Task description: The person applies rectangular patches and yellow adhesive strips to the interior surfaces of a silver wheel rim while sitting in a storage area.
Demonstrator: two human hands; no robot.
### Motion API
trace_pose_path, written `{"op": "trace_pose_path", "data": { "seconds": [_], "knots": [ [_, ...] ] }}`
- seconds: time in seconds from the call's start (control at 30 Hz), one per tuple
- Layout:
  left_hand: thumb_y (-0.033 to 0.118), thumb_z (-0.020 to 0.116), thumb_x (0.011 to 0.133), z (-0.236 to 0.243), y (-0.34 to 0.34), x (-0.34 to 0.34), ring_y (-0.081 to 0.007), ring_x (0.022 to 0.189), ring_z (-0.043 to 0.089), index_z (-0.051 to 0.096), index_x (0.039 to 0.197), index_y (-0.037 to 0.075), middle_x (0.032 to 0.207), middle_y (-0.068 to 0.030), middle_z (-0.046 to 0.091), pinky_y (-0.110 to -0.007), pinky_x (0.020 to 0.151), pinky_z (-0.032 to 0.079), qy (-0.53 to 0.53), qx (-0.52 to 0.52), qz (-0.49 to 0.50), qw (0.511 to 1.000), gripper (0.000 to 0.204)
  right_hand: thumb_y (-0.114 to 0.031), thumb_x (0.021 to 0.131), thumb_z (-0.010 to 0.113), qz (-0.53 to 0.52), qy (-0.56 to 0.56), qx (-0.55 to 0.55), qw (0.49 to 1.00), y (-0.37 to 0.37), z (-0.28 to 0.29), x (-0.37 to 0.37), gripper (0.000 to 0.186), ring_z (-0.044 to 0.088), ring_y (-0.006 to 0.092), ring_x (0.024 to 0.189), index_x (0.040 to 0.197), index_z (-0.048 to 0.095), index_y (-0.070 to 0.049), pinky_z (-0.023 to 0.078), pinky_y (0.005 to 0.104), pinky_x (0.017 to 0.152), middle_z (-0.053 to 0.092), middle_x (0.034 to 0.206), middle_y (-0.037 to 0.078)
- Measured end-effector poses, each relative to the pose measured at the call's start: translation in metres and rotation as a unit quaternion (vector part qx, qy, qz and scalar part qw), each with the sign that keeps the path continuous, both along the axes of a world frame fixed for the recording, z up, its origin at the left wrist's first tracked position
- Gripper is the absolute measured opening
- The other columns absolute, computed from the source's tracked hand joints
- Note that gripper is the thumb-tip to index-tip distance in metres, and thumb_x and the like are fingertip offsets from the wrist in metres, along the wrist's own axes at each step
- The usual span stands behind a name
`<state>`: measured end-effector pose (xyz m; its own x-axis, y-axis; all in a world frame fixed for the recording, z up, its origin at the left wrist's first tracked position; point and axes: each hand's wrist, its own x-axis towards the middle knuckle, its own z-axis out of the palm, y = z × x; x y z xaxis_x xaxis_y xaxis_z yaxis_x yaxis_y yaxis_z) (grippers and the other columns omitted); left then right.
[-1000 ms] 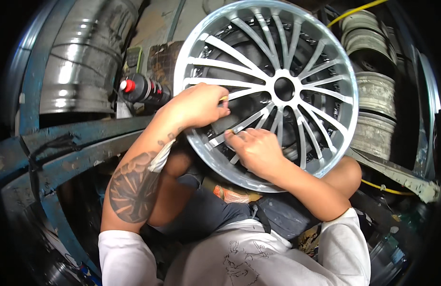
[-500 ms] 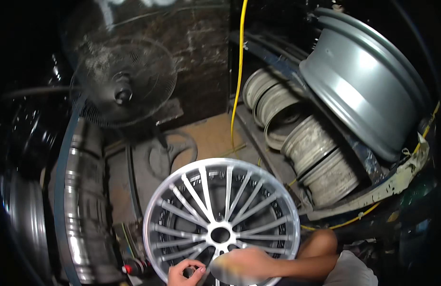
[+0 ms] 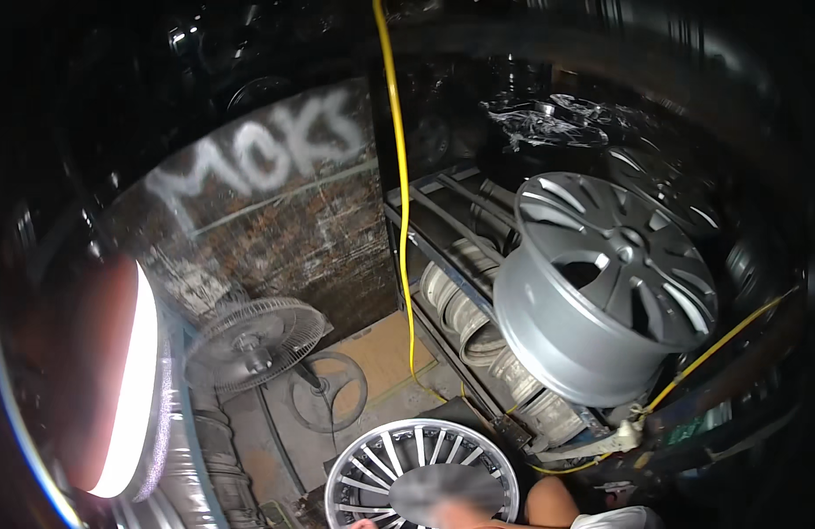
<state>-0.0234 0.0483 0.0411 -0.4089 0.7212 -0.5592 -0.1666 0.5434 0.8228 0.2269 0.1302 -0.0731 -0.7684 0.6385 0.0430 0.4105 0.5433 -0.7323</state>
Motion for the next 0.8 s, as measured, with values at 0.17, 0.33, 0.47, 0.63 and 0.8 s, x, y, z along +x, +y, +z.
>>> {"op": "trace_pose_path", "data": {
  "seconds": [0.17,0.33,0.47,0.63,0.8],
  "knots": [
    [0.016,0.079,0.090,0.076,-0.012,0.067,-0.0121,0.073,0.060,0.074,0.099,0.006,0.083,-0.0017,0.069,-0.030,0.069,0.050,-0.121,-0.088,-0.126,0.981,0.014,-0.016,0.077,0.063,0.123,-0.059,-0.092,0.986,-0.078,0.077,0.031,0.020,0.068,0.0372,0.088,0.095,0.068,-0.008,0.056,0.0483,0.077,0.069,0.095,0.016],
    [0.014,0.078,0.091,0.158,-0.045,0.097,-0.0113,0.071,0.059,0.074,0.098,0.005,0.081,-0.0007,0.067,-0.029,0.066,0.050,-0.192,-0.152,-0.191,0.950,0.012,-0.017,0.081,0.064,0.212,-0.250,-0.095,0.940,-0.034,0.149,0.050,0.036,0.072,0.0355,0.102,0.115,0.078,-0.014,0.060,0.0502,0.084,0.074,0.100,0.016],
    [0.017,0.079,0.092,0.118,-0.067,0.088,-0.0113,0.070,0.061,0.074,0.099,0.007,0.081,-0.0014,0.069,-0.029,0.061,0.051,-0.037,-0.147,-0.226,0.962,0.014,-0.041,0.085,0.067,0.024,-0.256,-0.151,0.954,0.026,0.205,0.051,0.030,0.075,0.0349,0.081,0.098,0.082,-0.018,0.060,0.0488,0.078,0.075,0.086,0.019],
    [0.023,0.078,0.089,0.151,-0.026,0.058,-0.0228,0.088,0.069,0.064,0.130,0.004,0.114,-0.0112,0.072,-0.036,0.073,0.058,-0.053,-0.024,-0.292,0.955,0.047,-0.062,0.088,0.071,-0.238,-0.222,-0.253,0.911,-0.003,0.182,0.060,0.079,0.067,0.0319,0.117,0.141,0.056,-0.005,0.054,0.0449,0.101,0.067,0.132,0.022],
    [0.018,0.067,0.095,0.139,0.000,0.042,-0.0220,0.077,0.065,0.052,0.141,0.004,0.108,-0.0105,0.068,-0.042,0.063,0.054,-0.162,-0.004,-0.291,0.943,0.050,-0.015,0.084,0.077,-0.451,-0.097,-0.075,0.884,-0.128,0.283,0.146,0.033,0.070,0.0274,0.106,0.116,0.074,-0.007,0.056,0.0394,0.096,0.070,0.122,0.015]
  ]
}}
